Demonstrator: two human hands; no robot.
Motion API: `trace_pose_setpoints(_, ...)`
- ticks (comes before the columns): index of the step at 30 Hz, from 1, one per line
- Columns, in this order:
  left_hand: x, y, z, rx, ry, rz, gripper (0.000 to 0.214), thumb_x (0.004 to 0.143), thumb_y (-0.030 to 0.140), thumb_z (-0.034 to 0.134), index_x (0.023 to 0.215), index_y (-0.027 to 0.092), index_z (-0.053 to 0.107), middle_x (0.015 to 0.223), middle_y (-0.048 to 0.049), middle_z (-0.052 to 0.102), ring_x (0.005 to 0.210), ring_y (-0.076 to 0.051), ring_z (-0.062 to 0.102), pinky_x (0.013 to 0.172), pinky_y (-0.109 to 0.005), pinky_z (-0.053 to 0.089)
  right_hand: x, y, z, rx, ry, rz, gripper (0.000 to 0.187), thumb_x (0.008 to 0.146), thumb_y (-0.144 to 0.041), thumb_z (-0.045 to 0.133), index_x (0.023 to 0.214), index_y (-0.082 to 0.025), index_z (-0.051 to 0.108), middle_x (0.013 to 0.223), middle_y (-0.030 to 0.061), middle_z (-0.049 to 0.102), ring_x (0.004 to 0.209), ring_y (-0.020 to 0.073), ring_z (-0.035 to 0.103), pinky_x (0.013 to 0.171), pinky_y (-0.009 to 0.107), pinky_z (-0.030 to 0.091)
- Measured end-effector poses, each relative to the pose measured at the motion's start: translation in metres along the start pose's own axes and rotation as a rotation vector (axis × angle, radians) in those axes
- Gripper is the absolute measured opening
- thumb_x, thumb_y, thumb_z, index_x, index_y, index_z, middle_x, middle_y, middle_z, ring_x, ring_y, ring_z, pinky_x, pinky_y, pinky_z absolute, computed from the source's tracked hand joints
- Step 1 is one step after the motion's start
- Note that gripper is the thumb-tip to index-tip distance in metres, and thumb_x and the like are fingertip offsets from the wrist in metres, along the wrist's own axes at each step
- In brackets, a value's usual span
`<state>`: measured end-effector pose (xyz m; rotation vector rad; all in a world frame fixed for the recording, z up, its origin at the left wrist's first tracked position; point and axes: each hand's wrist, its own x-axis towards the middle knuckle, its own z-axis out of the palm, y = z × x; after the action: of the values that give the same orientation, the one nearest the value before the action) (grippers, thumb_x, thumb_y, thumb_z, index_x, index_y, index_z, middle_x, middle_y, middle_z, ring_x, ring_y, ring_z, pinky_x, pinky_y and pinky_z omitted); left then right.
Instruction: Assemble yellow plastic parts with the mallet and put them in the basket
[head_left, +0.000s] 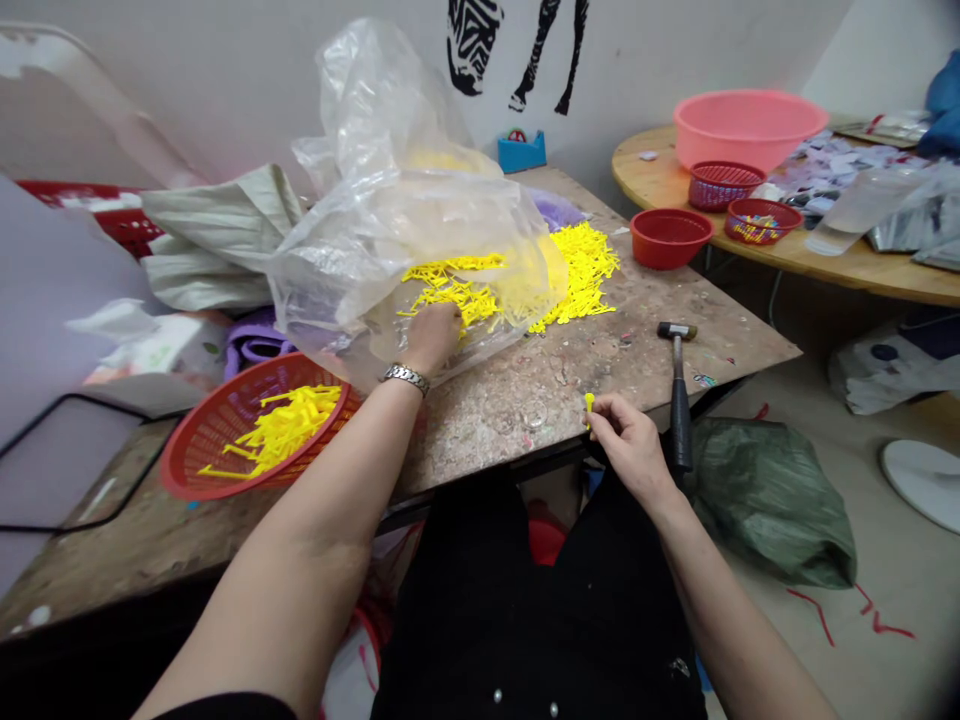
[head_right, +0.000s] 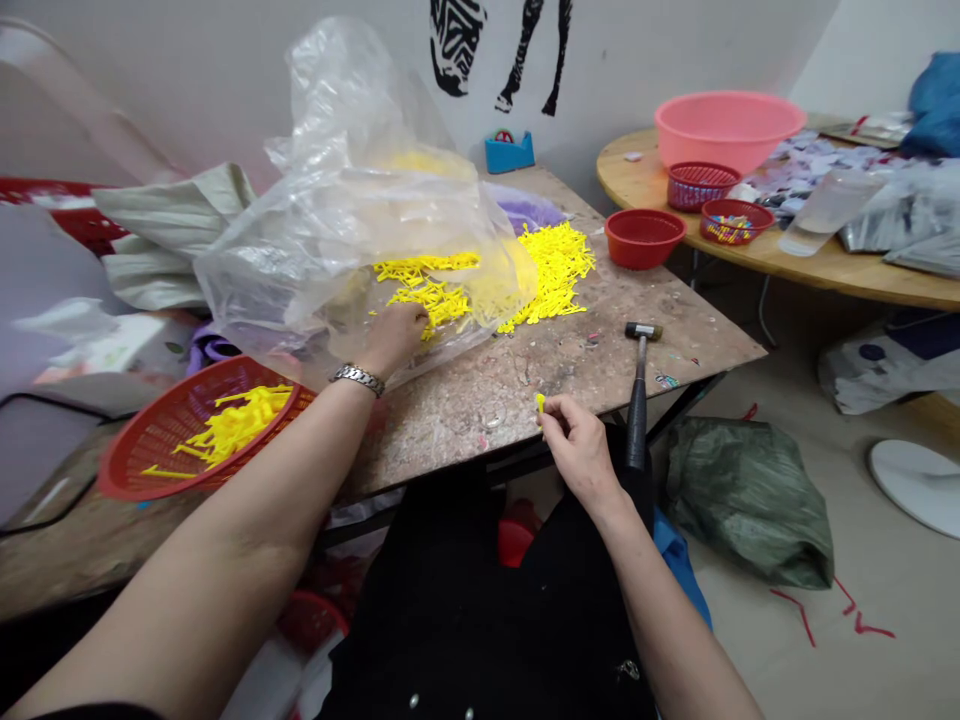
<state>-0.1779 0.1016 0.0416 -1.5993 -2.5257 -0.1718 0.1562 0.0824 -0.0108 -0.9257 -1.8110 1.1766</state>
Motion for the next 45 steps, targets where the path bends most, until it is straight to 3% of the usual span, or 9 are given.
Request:
trace_pose_setpoints(3, 0.001, 0.001, -0.005, -0.144, 0.049, -0.049, 0.030, 0.088, 0.022, 0.046, 0.098, 0.016, 0.074, 0.105, -0.0150, 0.074, 0.095, -0.026, 0.065, 0.081, -0.032, 0.046, -0.002, 0.002, 0.002, 0.019, -0.004, 0.021, 0.014, 0.086, -0.034, 0.058, 0.080, -0.021, 0.061, 0.067, -0.0028, 0.057, 0.061, 0.0137, 0.054, 0.062, 0.026, 0.042)
trace_pose_setpoints(6, 0.003, 0.000, -0.006, -0.354, 0.058, -0.104, 0.020, 0.085, 0.025, 0.052, 0.077, 0.018, 0.069, 0.088, -0.0111, 0.075, 0.081, -0.023, 0.065, 0.071, -0.030, 0.044, -0.004, 0.004, 0.003, 0.037, -0.012, 0.038, 0.014, 0.085, -0.034, 0.058, 0.080, -0.021, 0.061, 0.068, -0.0026, 0.058, 0.061, 0.0137, 0.055, 0.062, 0.026, 0.043)
trace_pose_setpoints(10, 0.001, -0.003, -0.002, -0.797, 0.011, -0.214, 0.026, 0.083, 0.027, 0.057, 0.058, 0.018, 0.058, 0.060, -0.0035, 0.063, 0.055, -0.015, 0.054, 0.054, -0.025, 0.037, -0.005, 0.004, 0.003, 0.057, -0.016, 0.045, 0.014, 0.085, -0.034, 0.059, 0.080, -0.021, 0.061, 0.069, -0.0026, 0.058, 0.061, 0.0135, 0.056, 0.062, 0.025, 0.044)
trace_pose_setpoints(17, -0.005, -0.002, 0.000, -1.249, -0.055, -0.313, 0.027, 0.089, 0.036, 0.057, 0.070, 0.017, 0.054, 0.060, -0.0002, 0.058, 0.045, -0.008, 0.049, 0.044, -0.019, 0.036, -0.008, 0.003, 0.002, 0.072, -0.017, 0.061, 0.016, 0.085, -0.035, 0.059, 0.080, -0.020, 0.062, 0.068, -0.0026, 0.057, 0.061, 0.0132, 0.055, 0.062, 0.025, 0.042)
trace_pose_setpoints(24, -0.009, 0.006, -0.007, -1.477, 0.006, -0.373, 0.027, 0.091, 0.036, 0.059, 0.072, 0.016, 0.053, 0.057, 0.0036, 0.055, 0.043, -0.006, 0.048, 0.043, -0.017, 0.035, -0.011, -0.002, -0.001, 0.044, -0.008, 0.033, 0.017, 0.086, -0.035, 0.059, 0.078, -0.020, 0.061, 0.066, -0.0026, 0.056, 0.062, 0.0135, 0.052, 0.062, 0.026, 0.041)
trace_pose_setpoints(28, -0.030, 0.025, -0.017, -1.547, -0.045, -0.278, 0.028, 0.087, 0.039, 0.066, 0.074, 0.016, 0.057, 0.061, 0.0026, 0.059, 0.045, -0.006, 0.051, 0.043, -0.016, 0.037, -0.011, -0.007, -0.002, 0.031, 0.046, -0.033, 0.017, 0.086, -0.035, 0.061, 0.076, -0.021, 0.061, 0.074, 0.0004, 0.060, 0.070, 0.0155, 0.056, 0.065, 0.027, 0.044)
trace_pose_setpoints(36, -0.103, 0.083, -0.027, -1.668, -0.302, -0.083, 0.039, 0.078, 0.050, 0.077, 0.072, 0.015, 0.061, 0.063, 0.0002, 0.061, 0.047, -0.006, 0.052, 0.042, -0.015, 0.037, -0.013, -0.022, 0.004, 0.075, 0.081, -0.144, 0.012, 0.089, -0.031, 0.060, 0.083, -0.022, 0.064, 0.120, 0.0097, 0.065, 0.096, 0.0193, 0.065, 0.076, 0.030, 0.051)
trace_pose_setpoints(40, -0.125, 0.103, -0.024, -1.739, -0.338, -0.088, 0.042, 0.076, 0.054, 0.078, 0.073, 0.015, 0.061, 0.063, 0.0003, 0.061, 0.048, -0.006, 0.053, 0.043, -0.015, 0.038, -0.016, -0.028, 0.008, 0.046, 0.057, -0.184, 0.009, 0.089, -0.029, 0.060, 0.083, -0.023, 0.065, 0.119, 0.0096, 0.066, 0.108, 0.0217, 0.064, 0.079, 0.031, 0.053)
trace_pose_setpoints(45, -0.142, 0.116, -0.019, -1.754, -0.388, -0.098, 0.044, 0.076, 0.058, 0.076, 0.071, 0.016, 0.061, 0.061, 0.0011, 0.059, 0.045, -0.006, 0.049, 0.039, -0.016, 0.033, -0.020, -0.028, 0.011, 0.000, 0.029, -0.208, 0.012, 0.091, -0.028, 0.057, 0.085, -0.024, 0.066, 0.105, 0.0069, 0.070, 0.099, 0.0211, 0.065, 0.082, 0.033, 0.052)
